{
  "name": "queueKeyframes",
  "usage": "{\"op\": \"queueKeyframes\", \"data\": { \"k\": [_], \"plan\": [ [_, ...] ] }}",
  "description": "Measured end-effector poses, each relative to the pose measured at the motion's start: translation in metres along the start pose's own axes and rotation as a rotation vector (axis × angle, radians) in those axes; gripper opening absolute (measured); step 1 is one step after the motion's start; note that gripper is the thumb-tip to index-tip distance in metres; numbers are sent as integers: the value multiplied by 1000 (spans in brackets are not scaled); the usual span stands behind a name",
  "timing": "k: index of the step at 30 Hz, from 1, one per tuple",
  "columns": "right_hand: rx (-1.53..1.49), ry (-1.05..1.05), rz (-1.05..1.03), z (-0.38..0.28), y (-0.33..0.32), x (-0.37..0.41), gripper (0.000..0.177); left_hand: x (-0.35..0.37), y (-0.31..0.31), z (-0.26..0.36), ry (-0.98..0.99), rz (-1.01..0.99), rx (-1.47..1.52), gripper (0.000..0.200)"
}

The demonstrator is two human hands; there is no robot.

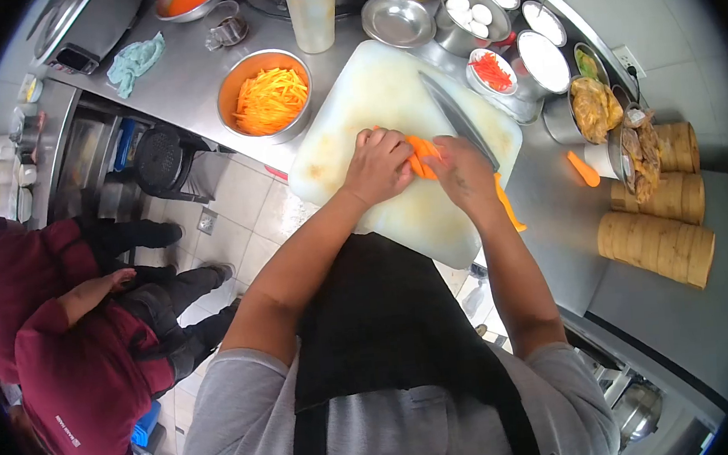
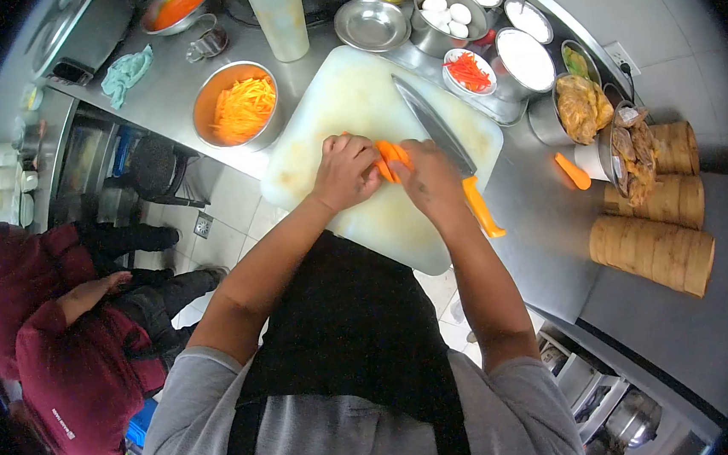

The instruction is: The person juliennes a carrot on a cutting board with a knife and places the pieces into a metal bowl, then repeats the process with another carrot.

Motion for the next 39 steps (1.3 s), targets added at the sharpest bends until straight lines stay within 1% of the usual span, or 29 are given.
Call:
{"op": "queueKeyframes", "data": {
  "k": [2, 4, 5, 7, 8, 10, 14, 16, 17, 19, 20, 22, 23, 25, 26, 27, 29, 30, 32, 36, 38, 39],
  "plan": [
    [-109, 141, 113, 27, -25, 20, 24, 0, 1, 0, -12, -2, 20, 24],
    [266, 86, 171, 77, -35, 51, 34, -2, 0, 0, -17, 4, 25, 24],
    [264, 81, 169, 92, -38, 64, 34, -1, -1, -1, -19, 1, 29, 24],
    [413, 127, 109, 115, -39, 85, 47, -1, -1, -1, -20, 8, 27, 25],
    [411, 132, 116, 121, -35, 87, 47, -3, -1, -1, -20, 15, 30, 26],
    [276, 225, 89, 129, -29, 88, 51, -3, 1, 0, -26, 0, 28, 27],
    [284, 318, 46, 114, -42, 79, 53, -2, 3, -1, -40, -12, 25, 28],
    [132, 490, -7, 109, -48, 82, 54, -4, 4, -1, -38, -13, 36, 28],
    [129, 492, -7, 104, -46, 85, 54, -4, 3, -1, -45, -7, 46, 29],
    [-121, 350, 203, 77, -53, 86, 47, -3, 4, -1, -41, -4, 47, 29],
    [-122, 350, 202, 70, -52, 86, 47, -3, 3, -1, -37, 2, 48, 29],
    [-249, 623, 24, 64, -39, 92, 39, -3, 2, -1, -30, 2, 50, 29],
    [-249, 625, 23, 55, -41, 90, 39, -3, 1, 0, -23, 3, 55, 29],
    [-114, 464, -75, 31, -39, 80, 35, -1, 3, 0, -24, 1, 51, 28],
    [-13, 434, -109, 23, -34, 78, 30, -1, 4, -1, -23, 3, 45, 28],
    [-12, 435, -110, 17, -31, 78, 30, -2, 3, -1, -24, 2, 46, 28],
    [167, 265, -98, 2, -29, 75, 24, -4, 1, 2, -14, 13, 38, 27],
    [170, 266, -104, -1, -28, 76, 24, -3, 0, 2, -19, 13, 39, 27],
    [248, 260, -189, -4, -26, 79, 20, -4, 1, 2, -4, 15, 26, 27],
    [267, 181, -214, -16, -37, 78, 22, -2, 2, -1, -23, -3, 33, 26],
    [324, 142, -285, -18, -38, 80, 21, -1, 4, -1, -13, -21, 13, 25],
    [328, 145, -288, -18, -40, 80, 21, -2, 4, 0, -16, -22, 18, 25]
  ]
}}
Point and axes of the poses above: each hand's wrist, its own x-axis away from the middle knuckle, its own y-axis out of the palm, z = x × y, the point moved 7 cm from there along -x, towards the middle knuckle, and after that the axes turned 14 degrees about z, right-handed, at the moved point
